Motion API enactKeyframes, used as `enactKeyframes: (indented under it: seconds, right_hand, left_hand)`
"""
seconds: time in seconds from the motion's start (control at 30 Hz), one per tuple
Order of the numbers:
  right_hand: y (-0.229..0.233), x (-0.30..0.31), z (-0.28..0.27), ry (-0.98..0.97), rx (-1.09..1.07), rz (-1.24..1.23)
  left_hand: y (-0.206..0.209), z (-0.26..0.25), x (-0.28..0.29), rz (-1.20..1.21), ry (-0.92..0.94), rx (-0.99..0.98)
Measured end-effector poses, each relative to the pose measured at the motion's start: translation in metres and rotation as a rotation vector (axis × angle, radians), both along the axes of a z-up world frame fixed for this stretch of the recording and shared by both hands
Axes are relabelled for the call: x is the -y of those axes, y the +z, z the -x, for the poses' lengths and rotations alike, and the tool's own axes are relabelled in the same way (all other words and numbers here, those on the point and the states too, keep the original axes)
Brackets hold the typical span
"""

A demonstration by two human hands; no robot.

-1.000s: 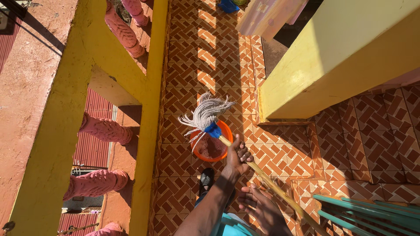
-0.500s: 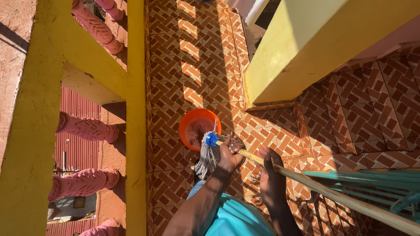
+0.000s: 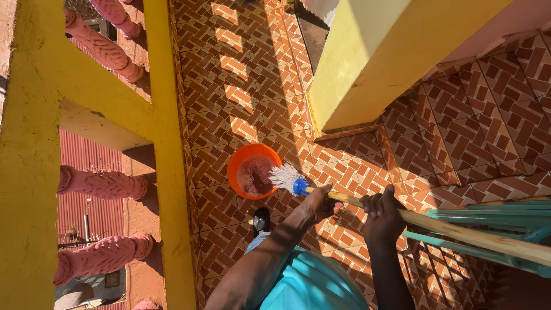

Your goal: The person wrings out a mop head over a bucket by hand and then mops a tiled balcony floor using a long-handled mop.

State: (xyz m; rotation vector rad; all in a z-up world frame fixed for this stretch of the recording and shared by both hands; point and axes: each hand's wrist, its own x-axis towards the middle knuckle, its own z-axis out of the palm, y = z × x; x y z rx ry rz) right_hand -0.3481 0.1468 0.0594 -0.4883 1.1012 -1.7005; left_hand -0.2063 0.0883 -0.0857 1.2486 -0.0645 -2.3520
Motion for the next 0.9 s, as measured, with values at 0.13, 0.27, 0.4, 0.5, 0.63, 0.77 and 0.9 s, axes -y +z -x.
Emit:
enactKeyframes:
  seconds: [0.13,0.27,0.4,0.5,0.63,0.77,0.9]
  right_hand:
    - [0.019,0.016,0.018,-0.092,0.042,0.033]
    - [0.055,0.026,0.031,-0.106,-0.021,0.138]
    - [0.092,0.015,0.053,-0.105,-0.09,0.291]
    - [0.121,-0.002,0.085,-0.165,-0.102,0.294]
    - [0.135,-0.027,0.125,-0.237,-0.198,0.244]
    - [0.117,-0.07,0.171,-0.244,-0.319,0.305]
    - [0.094,-0.123,0.234,-0.222,-0.343,0.366]
  left_hand:
    - [-0.018,0.004,-0.001,-0.038,-0.089,0.001]
    - [-0.029,0.001,0.003,-0.135,0.038,-0.169]
    - [-0.04,0.011,-0.001,-0.148,0.053,-0.099]
    - [-0.059,0.033,-0.004,-0.201,0.135,-0.051]
    - [-0.07,0.071,-0.01,-0.211,0.091,-0.083]
    - [-0.056,0.108,-0.004,-0.204,0.112,-0.069]
    - [-0.068,0.148,0.028,-0.16,0.129,-0.096]
